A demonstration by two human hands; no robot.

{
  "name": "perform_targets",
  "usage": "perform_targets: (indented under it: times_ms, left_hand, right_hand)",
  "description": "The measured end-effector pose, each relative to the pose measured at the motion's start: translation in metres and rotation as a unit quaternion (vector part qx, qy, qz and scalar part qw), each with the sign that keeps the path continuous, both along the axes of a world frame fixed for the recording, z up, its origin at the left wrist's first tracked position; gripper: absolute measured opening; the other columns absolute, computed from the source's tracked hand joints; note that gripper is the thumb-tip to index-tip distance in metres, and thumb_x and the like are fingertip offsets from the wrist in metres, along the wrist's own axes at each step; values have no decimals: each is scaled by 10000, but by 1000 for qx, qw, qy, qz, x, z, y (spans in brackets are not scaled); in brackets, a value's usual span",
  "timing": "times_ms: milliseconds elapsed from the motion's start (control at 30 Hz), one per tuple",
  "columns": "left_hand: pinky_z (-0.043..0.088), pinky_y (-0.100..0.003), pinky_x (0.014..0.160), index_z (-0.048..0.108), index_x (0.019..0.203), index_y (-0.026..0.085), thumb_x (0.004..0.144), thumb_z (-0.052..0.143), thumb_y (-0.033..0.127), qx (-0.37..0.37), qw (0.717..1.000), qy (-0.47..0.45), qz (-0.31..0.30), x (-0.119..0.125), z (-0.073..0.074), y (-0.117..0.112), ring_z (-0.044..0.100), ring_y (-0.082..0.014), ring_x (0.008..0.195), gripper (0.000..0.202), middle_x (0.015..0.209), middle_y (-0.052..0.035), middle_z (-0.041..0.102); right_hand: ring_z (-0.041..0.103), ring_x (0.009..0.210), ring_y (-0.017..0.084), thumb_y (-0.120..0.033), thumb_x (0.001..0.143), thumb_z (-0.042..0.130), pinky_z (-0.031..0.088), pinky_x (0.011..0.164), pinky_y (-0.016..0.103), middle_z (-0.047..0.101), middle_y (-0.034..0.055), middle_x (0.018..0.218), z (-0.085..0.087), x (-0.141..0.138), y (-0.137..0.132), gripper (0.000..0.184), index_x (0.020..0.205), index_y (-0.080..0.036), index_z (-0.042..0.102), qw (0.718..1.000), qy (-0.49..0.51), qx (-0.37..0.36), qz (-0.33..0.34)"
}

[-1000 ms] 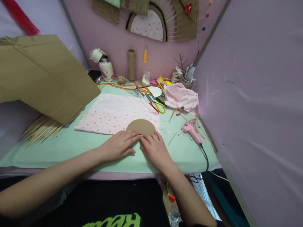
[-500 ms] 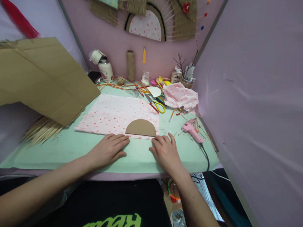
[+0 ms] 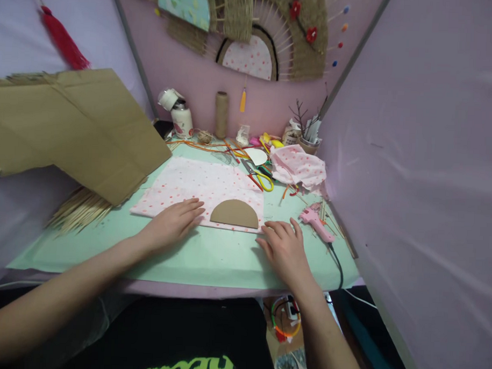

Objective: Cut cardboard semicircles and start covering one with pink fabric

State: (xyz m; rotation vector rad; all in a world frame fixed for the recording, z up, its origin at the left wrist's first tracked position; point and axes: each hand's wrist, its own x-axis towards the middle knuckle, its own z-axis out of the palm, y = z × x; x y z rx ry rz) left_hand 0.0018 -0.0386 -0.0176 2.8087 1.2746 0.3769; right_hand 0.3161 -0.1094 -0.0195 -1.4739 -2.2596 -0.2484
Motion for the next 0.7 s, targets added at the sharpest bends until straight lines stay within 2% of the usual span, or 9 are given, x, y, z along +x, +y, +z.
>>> perform_targets:
  times_ms: [100, 200, 300, 367, 500, 600, 700]
  left_hand:
    - [348, -393, 1122, 565, 1306, 116, 1010, 302, 293, -28, 999, 22, -18, 1, -1, 25, 423, -236, 1372, 434, 1433, -125, 522]
    - [347, -360, 1124, 554, 1322, 144, 974, 314, 184, -46, 997, 29, -57, 2, -7, 41, 432, -199, 1368, 425, 1448, -104, 510]
    - [349, -363, 1122, 542, 1335, 159, 952, 319, 147, -47, 997, 18, -63, 1, -16, 46, 435, -194, 1367, 443, 1453, -106, 504]
    - [346, -382, 1124, 527, 1347, 152, 958, 311, 154, -50, 997, 10, -58, 1, -22, 45, 426, -205, 1374, 445, 1464, -121, 487]
    - [328, -423, 1133, 514, 1351, 136, 966, 305, 174, -57, 997, -10, -58, 1, -27, 42, 408, -225, 1386, 441, 1472, -148, 468]
    - [324, -435, 1134, 515, 1345, 127, 968, 305, 178, -62, 996, -21, -55, 1, -27, 40, 408, -232, 1386, 434, 1474, -160, 463]
    - [322, -429, 1134, 512, 1343, 126, 960, 304, 154, -64, 996, -25, -53, 1, -26, 40, 406, -232, 1387, 437, 1475, -159, 461]
  right_hand:
    - [604, 1036, 267, -364, 961, 492, 406, 1001, 471, 692, 121, 1105, 19, 1, 21, 286, 1068, -173, 676, 1000, 26, 1, 5]
    - [614, 1043, 263, -327, 967, 460, 468, 916, 398, 687, 137, 1111, 35, 2, 61, 294, 1059, -158, 682, 998, 52, -34, -13]
    - [637, 1018, 239, -253, 957, 449, 466, 888, 330, 700, 130, 1107, 47, -2, 112, 287, 1074, -138, 685, 986, 18, -127, -110]
    - [639, 1028, 228, -222, 941, 462, 454, 880, 287, 710, 125, 1111, 50, -8, 145, 279, 1061, -136, 698, 967, -30, -196, -158]
    - [654, 999, 257, -216, 887, 521, 466, 826, 277, 719, 170, 1065, 47, -25, 195, 249, 977, -107, 726, 946, -72, -247, -197]
    - [662, 971, 284, -218, 819, 608, 480, 803, 292, 718, 205, 1022, 43, -34, 217, 215, 930, -79, 728, 926, -100, -291, -219]
    - [682, 847, 254, -203, 759, 661, 499, 740, 277, 732, 174, 900, 44, -36, 231, 201, 901, -76, 726, 904, -112, -344, -227]
